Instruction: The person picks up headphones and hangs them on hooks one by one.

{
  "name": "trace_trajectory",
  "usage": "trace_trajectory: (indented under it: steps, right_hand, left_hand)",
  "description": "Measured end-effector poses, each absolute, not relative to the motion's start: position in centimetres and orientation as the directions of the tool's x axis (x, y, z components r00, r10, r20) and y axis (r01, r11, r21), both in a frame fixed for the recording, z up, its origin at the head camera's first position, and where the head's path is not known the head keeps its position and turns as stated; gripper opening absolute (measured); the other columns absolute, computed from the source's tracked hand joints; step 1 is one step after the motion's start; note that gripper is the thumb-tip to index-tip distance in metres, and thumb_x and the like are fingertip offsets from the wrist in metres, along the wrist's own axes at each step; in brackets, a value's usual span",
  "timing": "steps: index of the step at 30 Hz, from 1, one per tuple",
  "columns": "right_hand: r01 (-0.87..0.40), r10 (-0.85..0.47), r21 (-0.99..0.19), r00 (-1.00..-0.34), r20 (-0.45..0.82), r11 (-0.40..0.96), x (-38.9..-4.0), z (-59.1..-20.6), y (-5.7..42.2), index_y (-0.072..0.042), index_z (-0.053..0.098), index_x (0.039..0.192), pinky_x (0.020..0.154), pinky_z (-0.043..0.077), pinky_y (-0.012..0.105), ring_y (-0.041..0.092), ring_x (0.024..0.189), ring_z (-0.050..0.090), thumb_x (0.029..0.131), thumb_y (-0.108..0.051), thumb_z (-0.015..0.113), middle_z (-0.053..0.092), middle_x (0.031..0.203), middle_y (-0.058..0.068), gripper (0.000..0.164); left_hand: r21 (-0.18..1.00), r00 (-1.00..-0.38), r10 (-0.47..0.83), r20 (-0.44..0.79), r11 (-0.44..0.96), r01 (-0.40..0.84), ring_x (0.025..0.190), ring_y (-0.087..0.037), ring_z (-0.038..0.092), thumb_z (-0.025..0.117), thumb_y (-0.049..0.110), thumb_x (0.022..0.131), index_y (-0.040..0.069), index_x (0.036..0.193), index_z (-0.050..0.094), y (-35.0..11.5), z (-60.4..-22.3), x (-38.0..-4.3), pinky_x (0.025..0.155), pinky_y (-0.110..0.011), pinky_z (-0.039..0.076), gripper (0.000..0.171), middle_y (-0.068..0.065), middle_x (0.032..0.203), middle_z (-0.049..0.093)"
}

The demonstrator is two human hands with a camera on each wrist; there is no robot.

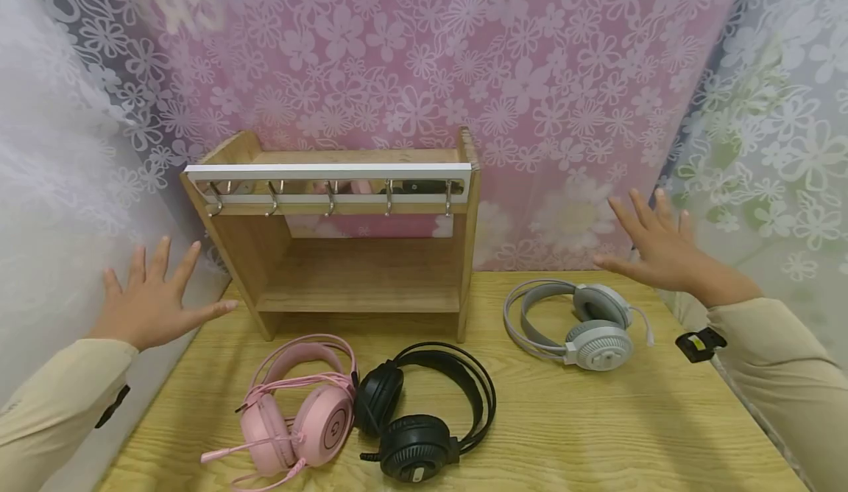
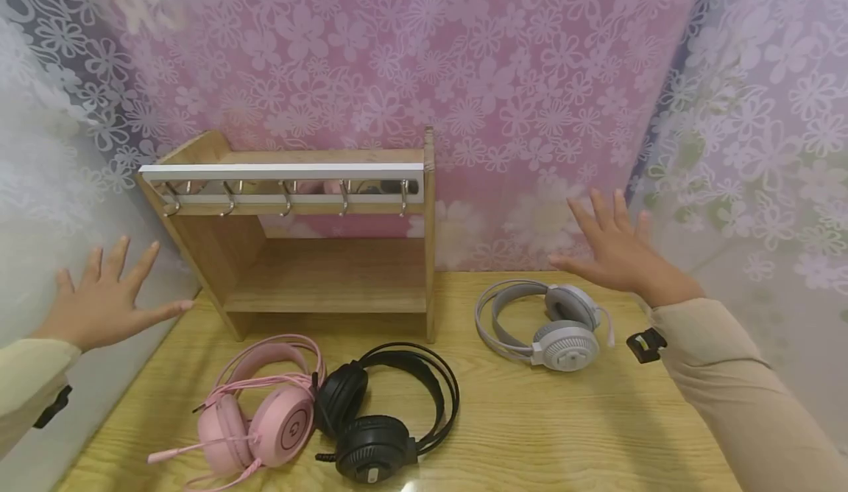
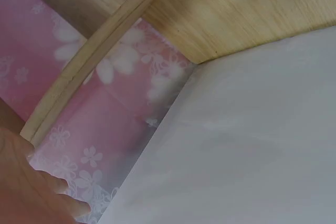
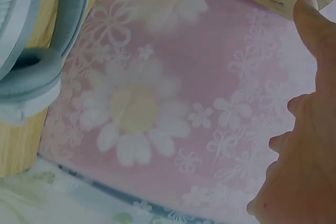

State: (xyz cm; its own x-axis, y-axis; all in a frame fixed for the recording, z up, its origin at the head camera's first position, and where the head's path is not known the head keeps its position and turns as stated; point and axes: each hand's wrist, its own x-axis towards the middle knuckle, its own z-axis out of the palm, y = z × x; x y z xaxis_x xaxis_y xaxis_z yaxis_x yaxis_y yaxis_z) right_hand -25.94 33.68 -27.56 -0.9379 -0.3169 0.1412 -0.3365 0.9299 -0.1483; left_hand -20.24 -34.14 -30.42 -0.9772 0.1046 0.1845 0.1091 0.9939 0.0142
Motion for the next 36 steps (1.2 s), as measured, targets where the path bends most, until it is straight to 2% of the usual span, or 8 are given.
trace_trajectory:
  steps: [7,15,19,24,32,36]
  right_hand:
    - [-0.401,-0.369,-0.219,-0.913,0.175,0.889,-26.4,-26.7,31.0,-0.024,-0.009,0.155,0.099,-0.017,0.071,0.033,0.136,-0.035,0.092,-0.048,0.058,-0.022,0.158,0.013,0.095]
    - [-0.482,-0.433,-0.270,-0.873,0.222,0.833,-26.8,-25.5,27.4,-0.023,-0.004,0.156,0.103,-0.012,0.070,0.035,0.140,-0.028,0.092,-0.044,0.061,-0.012,0.160,0.015,0.093]
    - [-0.500,-0.443,-0.296,-0.864,0.240,0.814,-27.1,-25.1,25.7,-0.023,-0.001,0.156,0.105,-0.006,0.070,0.035,0.141,-0.025,0.092,-0.044,0.060,-0.010,0.161,0.012,0.091]
    - [-0.534,-0.458,-0.310,-0.842,0.286,0.787,-27.9,-24.8,23.8,-0.018,0.002,0.156,0.108,-0.003,0.067,0.037,0.143,-0.020,0.093,-0.045,0.059,-0.008,0.161,0.013,0.089]
    - [-0.572,-0.463,-0.360,-0.815,0.348,0.737,-28.6,-24.1,20.9,-0.018,0.005,0.156,0.111,0.001,0.062,0.029,0.146,-0.012,0.093,-0.050,0.056,-0.003,0.161,0.009,0.087]
    - [-0.596,-0.469,-0.378,-0.798,0.380,0.709,-28.8,-23.7,19.5,-0.019,0.008,0.156,0.112,0.004,0.061,0.028,0.147,-0.008,0.093,-0.050,0.056,0.002,0.162,0.006,0.085]
  left_hand:
    - [0.007,-0.971,0.119,0.208,0.992,0.123,0.132,-0.064,0.009,0.053,0.074,0.081,0.019,0.156,0.000,-33.5,-31.4,-19.5,0.092,-0.081,0.004,0.107,-0.035,0.153,0.007]
    - [-0.004,-0.963,0.160,0.219,0.987,0.163,0.133,-0.060,0.016,0.053,0.074,0.080,0.013,0.155,0.015,-31.7,-32.8,-18.5,0.093,-0.080,0.009,0.104,-0.033,0.151,0.019]
    - [-0.005,-0.960,0.171,0.223,0.985,0.174,0.133,-0.059,0.019,0.054,0.075,0.079,0.013,0.154,0.019,-31.1,-34.1,-18.2,0.094,-0.080,0.010,0.103,-0.033,0.150,0.023]
    - [0.003,-0.955,0.187,0.230,0.981,0.193,0.131,-0.059,0.022,0.054,0.074,0.079,0.010,0.153,0.024,-30.4,-35.5,-17.8,0.094,-0.079,0.011,0.102,-0.032,0.149,0.026]
    - [0.084,-0.966,0.161,0.201,0.980,0.180,0.131,-0.061,0.022,0.055,0.070,0.083,0.009,0.152,0.026,-30.2,-37.3,-17.2,0.094,-0.079,0.012,0.097,-0.033,0.148,0.026]
    - [0.111,-0.970,0.149,0.192,0.979,0.173,0.132,-0.060,0.020,0.054,0.069,0.083,0.011,0.154,0.020,-30.1,-38.1,-16.8,0.095,-0.079,0.009,0.098,-0.034,0.149,0.024]
